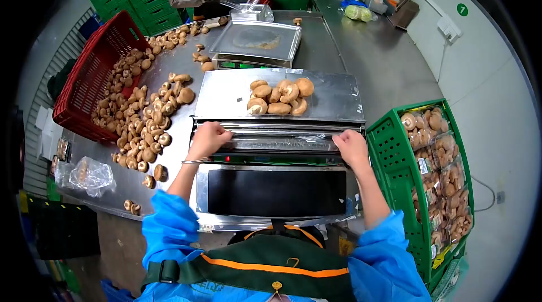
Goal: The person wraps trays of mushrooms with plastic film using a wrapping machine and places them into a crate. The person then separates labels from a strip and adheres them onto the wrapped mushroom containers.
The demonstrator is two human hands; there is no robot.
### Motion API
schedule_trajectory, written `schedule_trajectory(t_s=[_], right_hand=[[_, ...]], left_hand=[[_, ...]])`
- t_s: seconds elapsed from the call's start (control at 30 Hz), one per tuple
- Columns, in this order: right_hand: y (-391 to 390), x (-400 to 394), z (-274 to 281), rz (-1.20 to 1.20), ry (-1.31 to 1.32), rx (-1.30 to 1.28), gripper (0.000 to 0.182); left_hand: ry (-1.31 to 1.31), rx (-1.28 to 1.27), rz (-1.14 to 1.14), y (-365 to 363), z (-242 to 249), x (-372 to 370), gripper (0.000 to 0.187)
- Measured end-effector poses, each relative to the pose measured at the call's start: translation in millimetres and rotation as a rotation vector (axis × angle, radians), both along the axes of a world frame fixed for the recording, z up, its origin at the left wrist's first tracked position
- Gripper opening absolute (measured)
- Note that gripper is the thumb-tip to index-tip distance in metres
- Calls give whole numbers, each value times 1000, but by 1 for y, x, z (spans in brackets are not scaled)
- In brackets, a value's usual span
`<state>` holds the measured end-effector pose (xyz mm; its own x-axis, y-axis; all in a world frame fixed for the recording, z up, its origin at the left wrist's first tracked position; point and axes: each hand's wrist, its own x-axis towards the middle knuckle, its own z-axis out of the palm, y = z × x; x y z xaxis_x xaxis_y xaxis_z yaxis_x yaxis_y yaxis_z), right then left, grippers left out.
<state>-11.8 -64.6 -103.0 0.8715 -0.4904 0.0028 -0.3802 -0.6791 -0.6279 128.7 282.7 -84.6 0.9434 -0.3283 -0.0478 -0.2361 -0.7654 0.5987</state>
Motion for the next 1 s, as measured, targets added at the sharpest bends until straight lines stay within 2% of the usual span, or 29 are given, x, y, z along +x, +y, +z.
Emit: schedule_trajectory(t_s=[0.03,0.07,0.1,0.13,0.17,0.2,0.23,0.27,0.3,0.33,0.37,0.4,0.43,0.5,0.57,0.6,0.63,0.73,0.77,0.8,0.83,0.9,0.93,1.0], right_hand=[[-2,-12,5,58,-123,279,24],[4,-27,24,-34,-63,610,24],[12,-43,45,-135,1,943,25],[20,-58,51,-177,-27,1175,27],[26,-70,56,-217,-62,1405,29],[28,-82,63,-39,-27,1549,29],[24,-88,72,149,7,1684,29],[19,-83,87,315,21,1829,33],[7,-57,94,815,-146,1764,35],[5,-41,110,502,-507,1735,37],[-4,-2,129,638,-660,1630,36],[11,40,160,315,-861,1726,32],[10,86,171,78,-844,1678,21],[-14,164,127,291,-865,1584,20],[-14,215,67,256,-640,613,21],[-11,227,44,279,-366,597,23],[-7,232,28,294,-82,577,24],[1,217,41,484,215,831,25],[4,204,48,574,290,803,29],[2,192,48,559,272,900,35],[-1,183,49,550,246,993,43],[-1,162,59,454,372,1143,50],[-1,155,62,404,435,1212,54],[-2,146,55,345,442,1319,57]], left_hand=[[134,-218,-56,19,0,5,23],[549,-428,9,35,22,0,26],[727,-585,72,50,29,-10,28],[830,-777,53,75,10,-20,25],[1127,-1004,126,89,7,-34,25],[1404,-1271,150,96,1,-49,25],[1594,-1538,-86,102,-8,-61,34],[1512,-1690,-399,81,29,-65,36],[1017,-1819,-620,67,43,-53,34],[578,-1920,-619,66,26,-23,41],[651,-2046,-298,39,70,2,43],[679,-2145,39,11,115,26,45],[628,-2160,-7,-12,120,60,44],[193,-1678,-104,-58,77,133,42],[-63,-777,-270,-89,30,164,40],[-219,-564,-306,-102,-18,178,39],[-171,-404,-348,-105,-50,183,38],[353,-552,-480,-88,-17,164,39],[532,-607,-497,-82,-12,157,39],[678,-585,-551,-73,-8,153,48],[769,-581,-527,-65,3,146,50],[950,-561,-477,-49,24,126,56],[975,-613,-476,-46,22,118,61],[922,-648,-414,-43,29,102,59]])
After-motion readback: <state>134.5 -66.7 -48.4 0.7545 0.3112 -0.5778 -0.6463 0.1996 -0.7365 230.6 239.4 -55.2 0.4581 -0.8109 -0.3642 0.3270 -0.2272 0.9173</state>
